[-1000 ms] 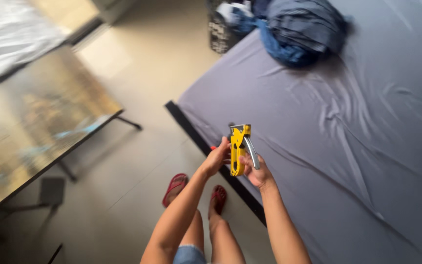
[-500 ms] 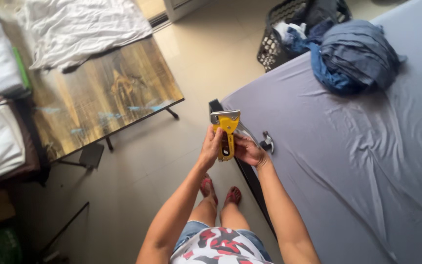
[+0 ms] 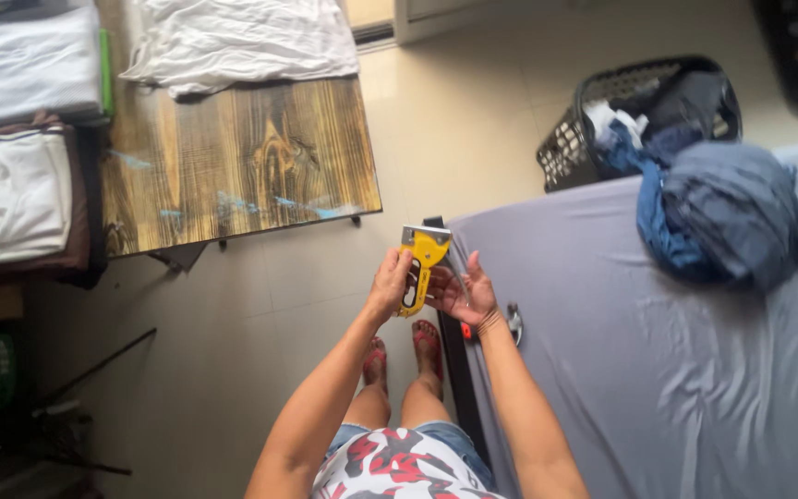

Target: The person retrieves a staple gun and hammer from a drawer and carries them to a bedroom. They use the hammer to strike the corner of the bed frame and then use the staple gun to secure the fabric to the frame.

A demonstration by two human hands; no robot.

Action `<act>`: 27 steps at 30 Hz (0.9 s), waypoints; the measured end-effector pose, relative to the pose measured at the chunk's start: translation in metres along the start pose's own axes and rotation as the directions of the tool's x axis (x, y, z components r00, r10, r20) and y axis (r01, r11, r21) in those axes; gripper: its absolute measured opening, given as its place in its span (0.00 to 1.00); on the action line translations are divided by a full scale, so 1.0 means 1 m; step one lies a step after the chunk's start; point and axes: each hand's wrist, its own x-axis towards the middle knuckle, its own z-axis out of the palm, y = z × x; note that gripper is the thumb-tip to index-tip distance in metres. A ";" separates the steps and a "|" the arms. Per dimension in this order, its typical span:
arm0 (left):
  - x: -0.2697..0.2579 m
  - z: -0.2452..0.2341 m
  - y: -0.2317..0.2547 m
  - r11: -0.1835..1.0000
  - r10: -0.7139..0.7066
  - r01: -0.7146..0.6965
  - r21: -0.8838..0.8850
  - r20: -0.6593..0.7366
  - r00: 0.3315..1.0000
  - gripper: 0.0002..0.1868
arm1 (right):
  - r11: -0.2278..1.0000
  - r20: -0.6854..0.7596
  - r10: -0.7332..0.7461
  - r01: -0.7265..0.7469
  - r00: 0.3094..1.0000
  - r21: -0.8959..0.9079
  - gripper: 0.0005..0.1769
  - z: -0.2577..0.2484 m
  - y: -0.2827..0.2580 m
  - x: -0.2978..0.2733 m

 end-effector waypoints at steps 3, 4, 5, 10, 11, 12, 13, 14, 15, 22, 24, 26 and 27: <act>0.017 0.008 -0.002 0.999 -0.050 0.051 0.014 -0.068 0.996 0.18 | 0.983 -0.033 0.141 -0.144 0.989 -0.111 0.50 0.005 -0.032 0.015; 0.024 0.010 -0.003 0.996 -0.082 0.080 -0.027 -0.089 0.993 0.18 | 0.962 -0.083 0.182 -0.195 0.980 -0.193 0.51 0.007 -0.041 0.020; 0.028 0.011 -0.005 0.996 -0.084 0.081 -0.038 -0.106 0.991 0.18 | 0.957 -0.082 0.202 -0.215 0.976 -0.193 0.51 0.009 -0.047 0.025; 0.047 0.016 0.002 0.938 -0.192 0.164 -0.306 -0.061 0.980 0.18 | 0.919 -0.043 0.331 -0.333 0.943 -0.210 0.50 0.003 -0.073 0.052; 0.052 0.015 0.004 0.936 -0.194 0.162 -0.314 -0.073 0.978 0.18 | 0.915 -0.042 0.345 -0.346 0.938 -0.209 0.50 -0.001 -0.076 0.057; 0.056 0.015 0.003 0.957 -0.174 0.141 -0.255 -0.115 0.978 0.18 | 0.918 -0.084 0.349 -0.358 0.933 -0.168 0.49 -0.006 -0.078 0.062; 0.060 0.015 0.001 0.973 -0.153 0.122 -0.194 -0.155 0.976 0.18 | 0.921 -0.125 0.353 -0.368 0.927 -0.127 0.48 -0.011 -0.079 0.066; 0.066 0.014 0.000 0.972 -0.154 0.119 -0.202 -0.168 0.974 0.18 | 0.915 -0.124 0.368 -0.382 0.922 -0.128 0.48 -0.015 -0.079 0.071; 0.071 0.013 -0.001 0.976 -0.151 0.116 -0.184 -0.189 0.970 0.18 | 0.917 -0.120 0.370 -0.383 0.921 -0.113 0.48 -0.018 -0.079 0.076; 0.076 0.004 -0.015 0.978 -0.164 0.122 -0.169 -0.267 0.950 0.20 | 0.900 -0.112 0.413 -0.424 0.904 -0.103 0.46 -0.028 -0.075 0.094; 0.074 0.005 -0.016 0.979 -0.164 0.120 -0.167 -0.287 0.944 0.19 | 0.896 -0.129 0.407 -0.423 0.904 -0.137 0.46 -0.031 -0.075 0.096; 0.072 0.004 -0.014 0.980 -0.161 0.114 -0.164 -0.306 0.938 0.19 | 0.891 -0.144 0.399 -0.420 0.905 -0.174 0.45 -0.035 -0.073 0.099; 0.071 0.004 -0.013 0.986 -0.146 0.109 -0.128 -0.329 0.933 0.19 | 0.890 -0.137 0.402 -0.422 0.905 -0.176 0.44 -0.038 -0.071 0.100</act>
